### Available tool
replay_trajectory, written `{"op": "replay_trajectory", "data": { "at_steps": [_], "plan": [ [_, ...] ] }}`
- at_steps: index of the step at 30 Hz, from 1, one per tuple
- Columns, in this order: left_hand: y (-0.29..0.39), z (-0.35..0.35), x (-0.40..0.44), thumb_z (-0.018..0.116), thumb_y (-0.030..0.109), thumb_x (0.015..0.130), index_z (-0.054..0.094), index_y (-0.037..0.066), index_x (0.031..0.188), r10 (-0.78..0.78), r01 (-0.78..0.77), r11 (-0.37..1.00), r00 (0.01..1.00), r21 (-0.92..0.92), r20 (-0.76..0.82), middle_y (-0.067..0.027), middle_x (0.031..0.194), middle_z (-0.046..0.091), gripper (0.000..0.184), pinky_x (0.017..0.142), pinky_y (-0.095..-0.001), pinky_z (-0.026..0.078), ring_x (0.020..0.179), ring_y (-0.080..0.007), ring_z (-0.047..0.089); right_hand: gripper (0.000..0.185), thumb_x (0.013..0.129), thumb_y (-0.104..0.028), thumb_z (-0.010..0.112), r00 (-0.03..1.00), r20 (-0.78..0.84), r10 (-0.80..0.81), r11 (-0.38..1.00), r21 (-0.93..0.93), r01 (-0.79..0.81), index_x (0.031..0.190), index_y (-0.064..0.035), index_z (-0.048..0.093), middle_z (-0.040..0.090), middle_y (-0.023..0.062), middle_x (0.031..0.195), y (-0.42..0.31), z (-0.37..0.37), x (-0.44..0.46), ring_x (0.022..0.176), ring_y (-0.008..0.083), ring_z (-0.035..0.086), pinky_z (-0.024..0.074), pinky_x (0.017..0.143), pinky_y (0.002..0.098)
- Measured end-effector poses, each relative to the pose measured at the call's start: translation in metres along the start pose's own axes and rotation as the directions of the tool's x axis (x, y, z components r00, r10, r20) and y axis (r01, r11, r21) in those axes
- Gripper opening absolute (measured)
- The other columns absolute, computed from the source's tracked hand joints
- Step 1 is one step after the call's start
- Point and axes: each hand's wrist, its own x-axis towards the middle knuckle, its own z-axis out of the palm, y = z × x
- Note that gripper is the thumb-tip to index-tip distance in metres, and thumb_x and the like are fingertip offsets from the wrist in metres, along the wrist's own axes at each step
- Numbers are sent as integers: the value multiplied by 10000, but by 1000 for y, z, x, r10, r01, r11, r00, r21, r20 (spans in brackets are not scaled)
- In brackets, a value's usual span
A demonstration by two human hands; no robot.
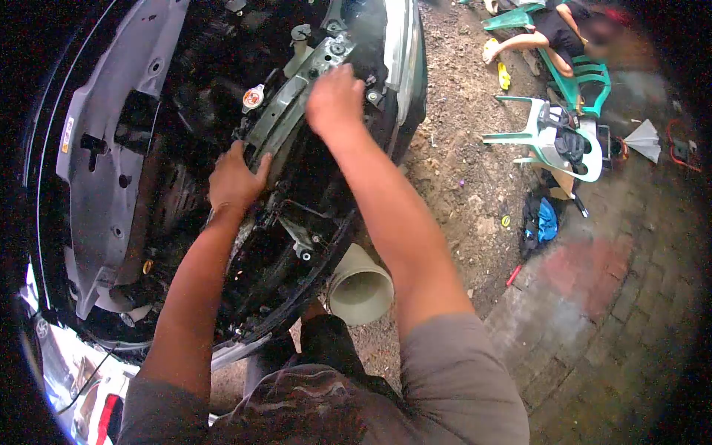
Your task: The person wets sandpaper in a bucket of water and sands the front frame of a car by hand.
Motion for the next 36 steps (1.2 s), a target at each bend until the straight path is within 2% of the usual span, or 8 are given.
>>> {"op": "replay_trajectory", "data": {
  "at_steps": [2, 3, 8, 16, 19, 26, 30, 36],
  "plan": [
    [2, -2, 6, 652, 650, 952, 613, 67, 1285, -6, 5, 1000, 1000, 9, 12, -195, 1215, 722, 672, 972, -524, 578, 1208, -389, 677, 527, 979, -157, 524, 979, -197, -53, 991, -127, 28, 1459, 52, 583, 479, 240, 1636, -17, 49, -12, 1600, 390, 330, 287, 1241, 678],
    [2, 0, 6, 653, 649, 953, 612, 66, 1294, -4, 4, 1000, 1000, 6, -5, -198, 1224, 721, 677, 973, -526, 577, 1213, -390, 676, 647, 1000, -179, 511, 992, -117, -35, 995, -95, 24, 1598, 54, 438, 382, 258, 1705, -21, 48, -17, 1632, 387, 280, 179, 1274, 707],
    [6, -2, -1, 648, 645, 958, 608, 59, 1315, -3, 3, 1000, 1000, 4, -13, -207, 1256, 719, 688, 978, -526, 575, 1220, -393, 675, 628, 1056, -215, 433, 992, -126, 15, 999, -42, -21, 1618, 63, 409, 305, 251, 1746, -24, 47, -24, 1630, 422, 261, 137, 1256, 757],
    [3, -3, 0, 634, 640, 968, 598, 31, 1368, -2, 1, 1000, 1000, 23, 25, -218, 1285, 715, 730, 999, -523, 565, 1234, -407, 665, 751, 1015, -197, 510, 985, -69, 158, 984, -69, -163, 1680, 53, 265, 247, 247, 1769, -10, 39, 9, 1655, 396, 214, 169, 1255, 750],
    [2, -2, 3, 634, 643, 964, 593, 30, 1379, -6, 6, 1000, 1000, 22, 30, -215, 1286, 717, 741, 1003, -527, 563, 1235, -407, 665, 783, 987, -194, 544, 999, 32, 31, 999, -42, -29, 1674, 59, 263, 217, 232, 1782, -20, 31, -28, 1663, 388, 188, 182, 1259, 739],
    [3, -6, 1, 638, 644, 961, 601, 27, 1370, -14, 14, 1000, 1000, 4, 2, -210, 1259, 726, 742, 988, -531, 568, 1226, -405, 671, 819, 961, -193, 560, 990, 103, 93, 996, -9, -93, 1683, 44, 253, 203, 207, 1791, -27, 15, -39, 1660, 393, 186, 171, 1238, 780],
    [-4, 6, -5, 640, 639, 964, 614, 33, 1344, 43, -42, 999, 998, 30, -52, -213, 1249, 729, 716, 975, -533, 573, 1194, -408, 686, 868, 941, -276, 629, 986, -91, 141, 985, -91, -149, 1665, 50, 279, 218, 215, 1784, -5, 27, 16, 1663, 389, 178, 152, 1233, 791],
    [-4, 1, -5, 629, 663, 972, 577, 32, 1434, 24, -24, 1000, 1000, 0, 13, -263, 1262, 714, 784, 1010, -542, 558, 1211, -432, 680, 870, 972, -252, 614, 997, 19, 73, 995, -66, -72, 1703, 18, 228, 211, 200, 1792, -9, 24, -18, 1663, 401, 169, 139, 1257, 767]
  ]
}}
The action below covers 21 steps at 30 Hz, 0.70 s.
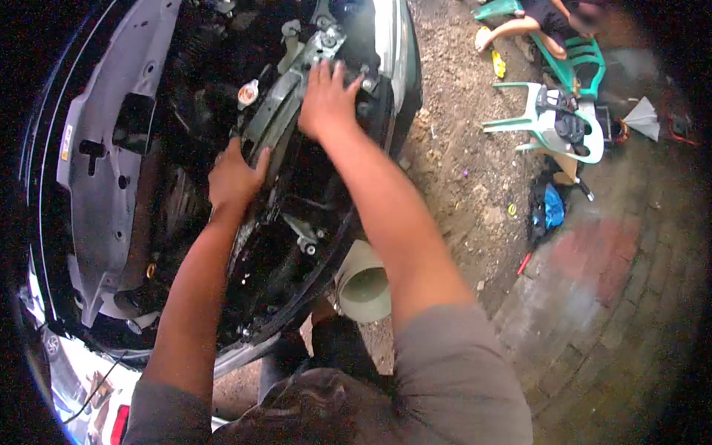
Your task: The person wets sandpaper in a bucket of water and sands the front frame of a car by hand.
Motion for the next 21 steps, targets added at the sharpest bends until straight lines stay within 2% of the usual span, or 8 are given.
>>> {"op": "replay_trajectory", "data": {
  "at_steps": [3, 6, 8, 12, 15, 16, 18, 21],
  "plan": [
    [4, -5, 7, 630, 659, 973, 576, 26, 1436, 8, -8, 1000, 1000, 5, 4, -261, 1262, 715, 786, 1006, -540, 558, 1202, -432, 686, 859, 982, -265, 603, 994, 34, 107, 991, 83, -109, 1694, 39, 231, 192, 222, 1792, 0, -1, 41, 1665, 407, 159, 183, 1263, 738],
    [3, 1, 13, 634, 653, 972, 579, 16, 1425, 15, -17, 1000, 998, -24, -62, -257, 1244, 720, 783, 1004, -536, 559, 1188, -431, 689, 953, 904, -254, 685, 996, 92, 17, 994, 107, -27, 1692, 28, 229, 186, 215, 1795, -6, -10, -8, 1658, 408, 188, 221, 1264, 714],
    [-1, 5, 6, 638, 656, 961, 598, 32, 1361, 20, -20, 1000, 999, 12, -51, -213, 1259, 725, 742, 979, -525, 576, 1202, -405, 682, 917, 922, -261, 660, 999, -19, -42, 998, -44, 41, 1687, 27, 246, 225, 208, 1785, 8, 2, 3, 1656, 410, 193, 226, 1258, 721],
    [4, -4, 6, 645, 657, 957, 608, 48, 1341, 5, -5, 1000, 1000, -1, -5, -200, 1239, 730, 721, 971, -526, 578, 1178, -405, 693, 919, 920, -255, 659, 998, -31, 62, 997, 54, -60, 1682, 43, 242, 219, 225, 1783, 9, 9, 31, 1659, 409, 183, 243, 1248, 727],
    [-2, 4, 6, 628, 652, 979, 593, 13, 1386, 39, -40, 999, 997, -20, -71, -243, 1231, 724, 759, 988, -532, 565, 1185, -428, 687, 929, 915, -246, 665, 995, 93, -35, 999, -6, 36, 1684, 42, 231, 200, 229, 1788, 2, -7, -4, 1663, 401, 178, 237, 1251, 727],
    [-4, 7, 2, 628, 652, 979, 593, 13, 1386, 39, -40, 999, 998, -11, -47, -243, 1231, 724, 759, 988, -532, 565, 1185, -428, 687, 906, 929, -239, 643, 998, 22, -61, 994, -84, 63, 1683, 49, 231, 207, 232, 1785, 6, 3, 5, 1659, 403, 191, 241, 1249, 728],
    [0, 5, 6, 634, 665, 969, 600, 22, 1356, 26, -26, 1000, 999, -9, -40, -241, 1233, 724, 751, 986, -535, 565, 1182, -427, 689, 854, 949, -225, 611, 1000, -1, -7, 1000, 27, 7, 1673, 57, 255, 224, 236, 1780, 13, -6, 38, 1654, 404, 209, 258, 1245, 719],
    [1, 3, 4, 645, 660, 957, 605, 42, 1340, 8, -8, 1000, 1000, 16, -30, -221, 1235, 725, 728, 977, -525, 573, 1185, -409, 688, 780, 958, -189, 591, 995, -93, -25, 1000, 14, 26, 1642, 66, 315, 293, 231, 1755, 12, 14, 26, 1632, 402, 267, 286, 1235, 711]
  ]
}}
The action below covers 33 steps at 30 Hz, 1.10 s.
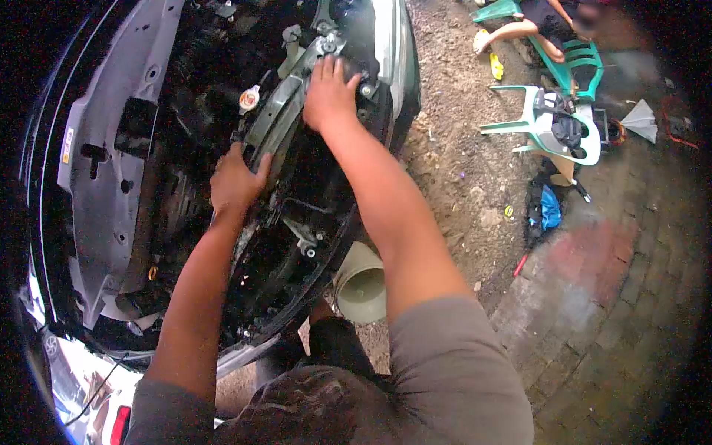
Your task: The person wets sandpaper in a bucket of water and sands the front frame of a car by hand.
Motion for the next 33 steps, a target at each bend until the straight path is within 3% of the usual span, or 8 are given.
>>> {"op": "replay_trajectory", "data": {
  "at_steps": [3, 5, 7, 9, 16, 19, 26, 33],
  "plan": [
    [1, -2, -1, 645, 644, 961, 610, 58, 1324, -26, 27, 999, 999, -17, 45, -188, 1242, 724, 691, 975, -517, 576, 1201, -386, 681, 679, 944, -147, 589, 996, -11, -83, 995, -51, 82, 1585, 27, 453, 393, 204, 1716, 4, -4, -34, 1606, 344, 349, 347, 1248, 606],
    [2, -5, 3, 653, 644, 954, 611, 65, 1298, -17, 17, 1000, 999, 0, 28, -181, 1213, 725, 675, 966, -521, 577, 1191, -382, 682, 494, 938, -139, 572, 996, 15, -84, 963, 258, 77, 1416, -54, 663, 569, 236, 1568, 18, -11, -33, 1489, 355, 522, 442, 1192, 532],
    [1, -7, 7, 655, 644, 952, 609, 66, 1286, -20, 20, 1000, 999, -19, 27, -179, 1205, 723, 669, 958, -521, 580, 1186, -381, 683, 307, 874, -116, 559, 984, -117, 131, 888, 455, -64, 1055, -90, 806, 769, 254, 1066, 23, -55, -23, 1017, 464, 734, 577, 937, 560],
    [0, -5, 6, 658, 643, 950, 608, 67, 1275, -17, 19, 999, 999, -39, 39, -177, 1197, 722, 664, 950, -520, 582, 1181, -379, 684, 322, 911, -131, 543, 953, -250, 171, 843, 537, -10, 1090, -73, 805, 771, 256, 1061, 41, -82, -3, 1011, 464, 740, 577, 960, 544],
    [1, -7, 6, 665, 641, 944, 599, 67, 1285, -30, 31, 999, 999, -37, 30, -175, 1223, 712, 671, 960, -503, 590, 1186, -372, 681, 440, 919, -270, 645, 974, 89, 208, 679, 704, -209, 1265, -11, 731, 785, 229, 1125, 71, -114, 86, 1028, 381, 756, 569, 954, 443],
    [-1, -4, 5, 663, 645, 944, 590, 66, 1315, -34, 36, 997, 999, -62, 35, -177, 1242, 707, 692, 974, -501, 586, 1205, -371, 673, 407, 901, -189, 746, 980, 197, 26, 634, 754, -168, 1268, -11, 734, 743, 90, 948, 63, -113, 92, 896, 189, 699, 553, 796, 361],
    [-3, -7, 5, 655, 648, 952, 572, 59, 1382, -40, 46, 995, 997, -85, 72, -188, 1304, 695, 735, 1015, -496, 571, 1258, -366, 651, 468, 897, -172, 673, 976, 219, -16, 976, 214, -32, 1330, 2, 650, 717, 287, 1308, 58, -65, 133, 1232, 445, 690, 556, 1044, 486],
    [-5, -2, 2, 630, 681, 959, 562, 45, 1432, -9, 10, 997, 1000, -79, 13, -215, 1300, 691, 796, 1015, -508, 562, 1232, -388, 672, 375, 892, -222, 710, 933, 301, -197, 965, -110, 239, 1254, -130, 733, 764, 161, 1266, 29, -85, 129, 1199, 359, 722, 594, 1002, 487]
  ]
}}
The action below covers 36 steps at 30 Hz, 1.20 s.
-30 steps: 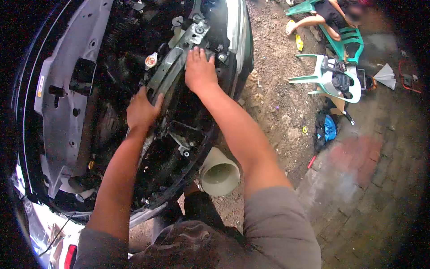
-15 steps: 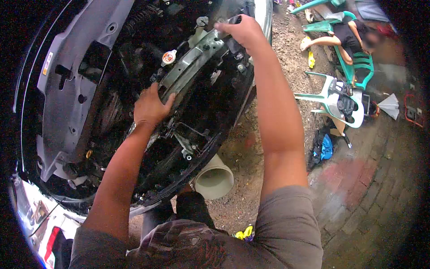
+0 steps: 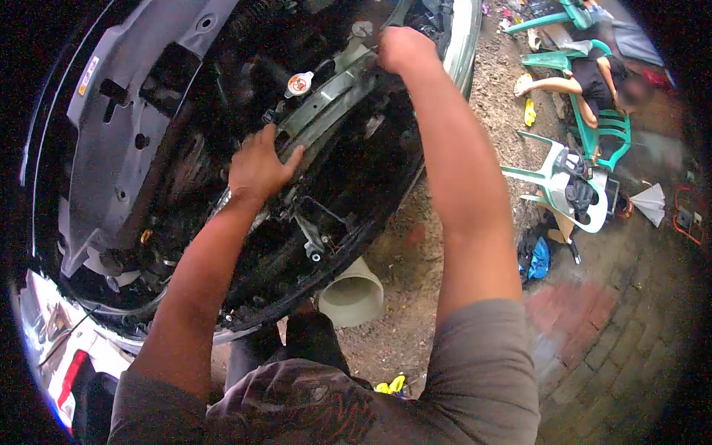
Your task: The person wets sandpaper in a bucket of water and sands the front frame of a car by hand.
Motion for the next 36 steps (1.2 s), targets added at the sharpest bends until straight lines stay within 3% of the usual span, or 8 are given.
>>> {"op": "replay_trajectory", "data": {
  "at_steps": [2, 5, 11, 14, 24, 29, 34, 36],
  "plan": [
    [2, -5, 2, 623, 684, 963, 557, 45, 1436, -25, 24, 1000, 998, 9, 58, -214, 1297, 691, 798, 1026, -502, 558, 1248, -382, 663, 366, 891, -242, 725, 993, -115, -41, 996, -82, 32, 1245, -154, 756, 775, 136, 1235, -11, 12, -2, 1180, 342, 730, 608, 969, 478],
    [3, -5, 1, 619, 682, 966, 549, 48, 1444, -27, 26, 999, 998, 19, 49, -212, 1310, 687, 797, 1025, -502, 559, 1250, -380, 661, 410, 878, -257, 752, 962, -271, -42, 947, 297, 125, 1285, -207, 744, 767, 155, 1238, -9, 36, 3, 1179, 371, 719, 590, 998, 500],
    [1, -1, 3, 633, 672, 962, 550, 48, 1439, -9, 8, 1000, 999, 18, 40, -211, 1309, 687, 789, 1026, -503, 557, 1249, -382, 659, 537, 885, -351, 814, 977, -203, 72, 970, 242, -21, 1386, -219, 669, 744, 145, 1311, 7, 49, 8, 1239, 372, 695, 566, 1048, 512],
    [2, -3, 1, 637, 669, 960, 550, 46, 1443, -7, 7, 1000, 1000, 23, 13, -211, 1303, 690, 793, 1028, -504, 556, 1248, -385, 658, 575, 882, -377, 843, 936, -345, 74, 982, 189, -8, 1410, -251, 652, 629, 160, 1409, 10, 64, 15, 1364, 410, 580, 533, 1087, 542],
    [1, 1, 2, 636, 674, 959, 558, 55, 1455, -18, 17, 999, 1000, 44, 17, -203, 1305, 695, 796, 1034, -503, 553, 1245, -387, 663, 492, 879, -487, 848, 734, -669, 117, 914, 361, 184, 1320, -308, 723, 571, 187, 1361, 4, 108, 6, 1255, 427, 543, 513, 1054, 517],
    [0, 2, 3, 632, 668, 952, 595, 45, 1330, 10, -9, 998, 1000, 60, -14, -173, 1240, 718, 730, 957, -479, 596, 1196, -350, 681, 409, 933, -387, 794, 727, -680, 97, 950, 281, 136, 1328, -298, 736, 541, 160, 1465, -5, 123, -10, 1420, 423, 467, 475, 1094, 587],
    [1, 2, 1, 635, 669, 949, 603, 43, 1318, -2, 2, 999, 1000, 46, -6, -177, 1220, 725, 726, 977, -475, 592, 1200, -350, 682, 412, 948, -344, 773, 818, -575, 6, 991, 113, 72, 1352, -293, 714, 529, 168, 1501, -14, 83, -12, 1355, 449, 542, 530, 1052, 592],
    [0, 1, 3, 636, 669, 950, 604, 42, 1319, -15, 15, 999, 1000, 42, -4, -177, 1217, 726, 728, 984, -475, 592, 1203, -351, 682, 661, 926, -148, 638, 893, -447, 52, 970, 237, 62, 1580, -152, 544, 358, 292, 1692, -15, 73, -18, 1440, 470, 525, 536, 1076, 509]
  ]
}}
